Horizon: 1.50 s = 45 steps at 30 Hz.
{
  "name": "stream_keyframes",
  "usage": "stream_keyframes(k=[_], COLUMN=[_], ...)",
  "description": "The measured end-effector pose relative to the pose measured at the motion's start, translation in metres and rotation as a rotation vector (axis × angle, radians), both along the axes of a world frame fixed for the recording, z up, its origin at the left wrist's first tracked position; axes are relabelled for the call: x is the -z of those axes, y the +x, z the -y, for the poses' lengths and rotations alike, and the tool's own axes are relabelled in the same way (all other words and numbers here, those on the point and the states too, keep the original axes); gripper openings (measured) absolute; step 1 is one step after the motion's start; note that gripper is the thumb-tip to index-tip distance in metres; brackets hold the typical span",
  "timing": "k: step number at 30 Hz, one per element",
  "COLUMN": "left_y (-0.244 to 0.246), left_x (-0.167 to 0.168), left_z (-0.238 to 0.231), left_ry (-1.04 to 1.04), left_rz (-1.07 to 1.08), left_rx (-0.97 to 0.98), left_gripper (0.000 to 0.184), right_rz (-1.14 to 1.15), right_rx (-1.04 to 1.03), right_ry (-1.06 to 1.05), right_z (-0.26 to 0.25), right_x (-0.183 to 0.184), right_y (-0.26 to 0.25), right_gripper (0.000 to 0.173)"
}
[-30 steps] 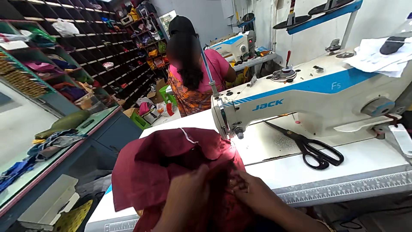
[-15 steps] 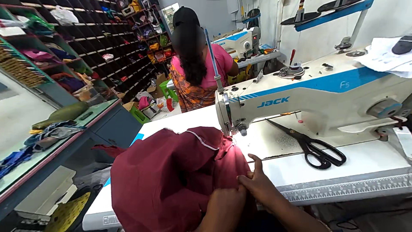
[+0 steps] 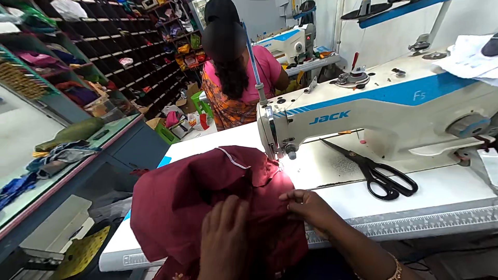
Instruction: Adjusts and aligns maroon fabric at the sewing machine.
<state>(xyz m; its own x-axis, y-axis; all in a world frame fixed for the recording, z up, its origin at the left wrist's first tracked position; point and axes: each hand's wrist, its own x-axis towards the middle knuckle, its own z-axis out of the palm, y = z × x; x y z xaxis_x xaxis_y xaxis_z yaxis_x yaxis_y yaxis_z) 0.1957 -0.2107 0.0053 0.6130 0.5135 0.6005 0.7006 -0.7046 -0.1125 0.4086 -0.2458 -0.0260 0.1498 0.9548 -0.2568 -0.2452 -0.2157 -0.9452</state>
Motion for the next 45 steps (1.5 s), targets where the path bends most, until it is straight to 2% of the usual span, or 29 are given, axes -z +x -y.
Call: stream_keyframes(k=[2,4,7,11,15,18,20,22,24,28,33,35,38,41,43,44,45], left_y=[-0.021,-0.04,-0.064,-0.085,-0.09,-0.089,-0.087,-0.081,-0.072,-0.065,-0.061,-0.059,-0.056,-0.053,-0.045,-0.038,-0.03], left_x=[0.003,0.006,-0.001,-0.023,-0.037,-0.027,-0.027,-0.025,-0.018,-0.006,-0.013,-0.021,-0.041,-0.066,-0.071,-0.071,-0.069], left_z=[-0.012,-0.029,-0.045,-0.054,-0.069,-0.086,-0.084,-0.075,-0.069,-0.09,-0.103,-0.099,-0.078,-0.045,-0.022,-0.009,0.004], left_ry=[0.17,0.33,0.447,0.436,0.224,0.181,0.28,0.38,0.369,0.294,0.19,0.174,0.184,0.071,0.022,-0.002,-0.037], left_rz=[0.075,0.11,0.1,0.016,-0.13,-0.054,0.057,0.145,0.111,0.067,0.08,0.126,0.162,0.094,0.027,-0.006,-0.042], left_rx=[-0.04,-0.059,-0.032,0.007,-0.205,-0.336,-0.252,0.007,0.214,0.224,0.277,0.289,0.207,0.123,0.137,0.174,0.237], left_gripper=[0.023,0.021,0.02,0.023,0.036,0.053,0.048,0.028,0.022,0.03,0.033,0.03,0.034,0.036,0.043,0.045,0.043], right_rz=[-0.192,-0.244,-0.28,-0.333,-0.356,-0.4,-0.417,-0.418,-0.411,-0.41,-0.397,-0.38,-0.302,-0.204,-0.105,0.006,0.193], right_rx=[0.095,0.151,0.219,0.268,0.305,0.332,0.335,0.34,0.343,0.346,0.375,0.426,0.416,0.252,0.123,0.042,-0.048], right_ry=[0.04,0.071,0.1,0.106,0.12,0.119,0.125,0.127,0.127,0.114,0.145,0.185,0.234,0.191,0.257,0.325,0.411], right_z=[0.0,-0.003,-0.009,-0.017,-0.023,-0.025,-0.027,-0.028,-0.027,-0.026,-0.022,-0.019,-0.01,-0.007,-0.015,-0.017,-0.013], right_x=[-0.002,-0.006,-0.012,-0.021,-0.028,-0.032,-0.031,-0.031,-0.031,-0.031,-0.027,-0.021,-0.001,0.006,0.008,0.009,0.011], right_y=[-0.006,-0.012,-0.021,-0.028,-0.032,-0.036,-0.037,-0.038,-0.038,-0.036,-0.039,-0.047,-0.07,-0.091,-0.101,-0.103,-0.101], right_gripper=[0.021,0.023,0.024,0.026,0.028,0.028,0.028,0.028,0.028,0.027,0.034,0.043,0.05,0.067,0.08,0.08,0.065])
